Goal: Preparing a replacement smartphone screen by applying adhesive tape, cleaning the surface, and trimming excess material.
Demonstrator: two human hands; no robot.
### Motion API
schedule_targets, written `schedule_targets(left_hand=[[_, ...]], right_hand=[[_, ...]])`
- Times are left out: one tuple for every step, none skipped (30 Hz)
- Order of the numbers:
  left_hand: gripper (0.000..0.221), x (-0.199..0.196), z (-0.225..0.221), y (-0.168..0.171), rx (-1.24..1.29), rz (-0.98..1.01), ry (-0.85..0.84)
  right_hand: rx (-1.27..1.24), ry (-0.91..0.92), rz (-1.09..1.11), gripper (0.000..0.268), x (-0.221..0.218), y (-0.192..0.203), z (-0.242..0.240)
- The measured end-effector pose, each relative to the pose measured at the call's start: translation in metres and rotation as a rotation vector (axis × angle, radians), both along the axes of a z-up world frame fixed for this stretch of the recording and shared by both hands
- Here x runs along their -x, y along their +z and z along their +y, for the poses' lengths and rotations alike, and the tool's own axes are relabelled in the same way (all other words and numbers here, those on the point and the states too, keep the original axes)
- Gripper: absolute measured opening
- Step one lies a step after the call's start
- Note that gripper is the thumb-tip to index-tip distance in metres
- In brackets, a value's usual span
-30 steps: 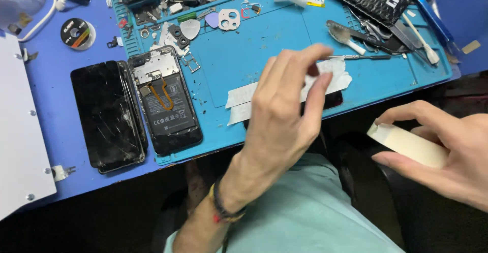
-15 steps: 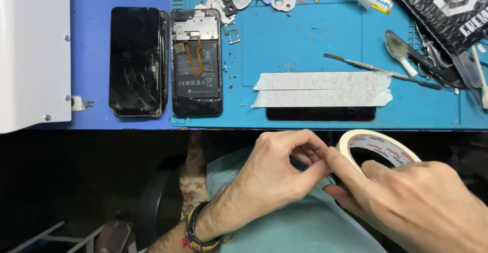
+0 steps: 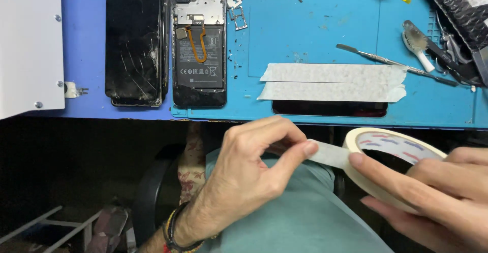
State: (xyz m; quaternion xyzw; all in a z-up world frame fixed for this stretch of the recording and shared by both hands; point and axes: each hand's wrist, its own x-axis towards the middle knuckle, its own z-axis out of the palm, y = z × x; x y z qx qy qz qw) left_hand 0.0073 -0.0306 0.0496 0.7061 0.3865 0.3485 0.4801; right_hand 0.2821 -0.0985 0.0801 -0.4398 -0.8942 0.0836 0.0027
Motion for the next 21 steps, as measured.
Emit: schedule_targets(left_hand=[[0.018,0.004,0.003,0.000,-0.026,0.040,0.031],[0.018,0.007,0.005,0.000,-0.051,0.082,0.061],[0.018,0.012,0.007,-0.001,-0.047,0.081,0.066],[0.019,0.016,0.010,-0.002,-0.019,0.124,0.105],[0.020,0.021,0.012,-0.003,0.008,0.166,0.144],[0.020,0.021,0.012,-0.006,0.011,0.166,0.146],[0.020,0.021,0.012,-0.009,-0.027,0.217,0.169],[0.019,0.021,0.012,-0.011,-0.066,0.268,0.194],[0.019,0.022,0.013,-0.015,-0.063,0.268,0.196],[0.020,0.024,0.015,-0.019,-0.124,0.352,0.228],[0.021,0.025,0.016,-0.023,-0.185,0.436,0.259],[0.021,0.025,0.015,-0.023,-0.184,0.437,0.262],[0.021,0.025,0.014,-0.023,-0.195,0.453,0.260],[0.021,0.024,0.013,-0.023,-0.207,0.467,0.257],[0.021,0.023,0.013,-0.026,-0.205,0.468,0.259],[0.021,0.021,0.012,-0.030,-0.235,0.510,0.280],[0.021,0.020,0.012,-0.033,-0.265,0.552,0.300],[0.021,0.020,0.013,-0.034,-0.266,0.553,0.298],[0.021,0.020,0.014,-0.035,-0.217,0.575,0.281],[0.021,0.020,0.016,-0.035,-0.171,0.598,0.263],[0.021,0.020,0.016,-0.035,-0.174,0.601,0.261]], right_hand=[[-0.023,-0.059,-0.012,0.073,-0.006,-0.002,-0.005],[-0.046,-0.118,-0.023,0.071,-0.012,-0.004,-0.010],[-0.042,-0.113,-0.024,0.071,-0.017,-0.005,-0.012],[0.078,-0.204,0.032,0.065,-0.022,-0.006,-0.014],[0.197,-0.297,0.092,0.059,-0.027,-0.007,-0.017],[0.200,-0.296,0.090,0.059,-0.045,-0.023,-0.014],[0.136,-0.256,0.020,0.063,-0.063,-0.040,-0.011],[0.070,-0.216,-0.048,0.067,-0.081,-0.056,-0.008],[0.072,-0.214,-0.049,0.067,-0.093,-0.067,-0.013],[0.168,-0.321,-0.038,0.073,-0.105,-0.078,-0.017],[0.263,-0.429,-0.025,0.081,-0.117,-0.089,-0.021],[0.264,-0.426,-0.025,0.081,-0.113,-0.086,-0.018],[0.524,-0.735,0.203,0.068,-0.109,-0.083,-0.014],[0.788,-1.034,0.441,0.058,-0.106,-0.080,-0.012],[0.790,-1.033,0.440,0.058,-0.123,-0.097,-0.016],[0.607,-0.748,0.367,0.060,-0.140,-0.113,-0.021],[0.427,-0.461,0.293,0.062,-0.158,-0.130,-0.026],[0.427,-0.463,0.295,0.062,-0.140,-0.112,-0.015],[0.300,-0.348,0.112,0.067,-0.122,-0.093,-0.003],[0.171,-0.232,-0.068,0.073,-0.104,-0.076,0.009],[0.169,-0.235,-0.065,0.073,-0.101,-0.079,0.011]])
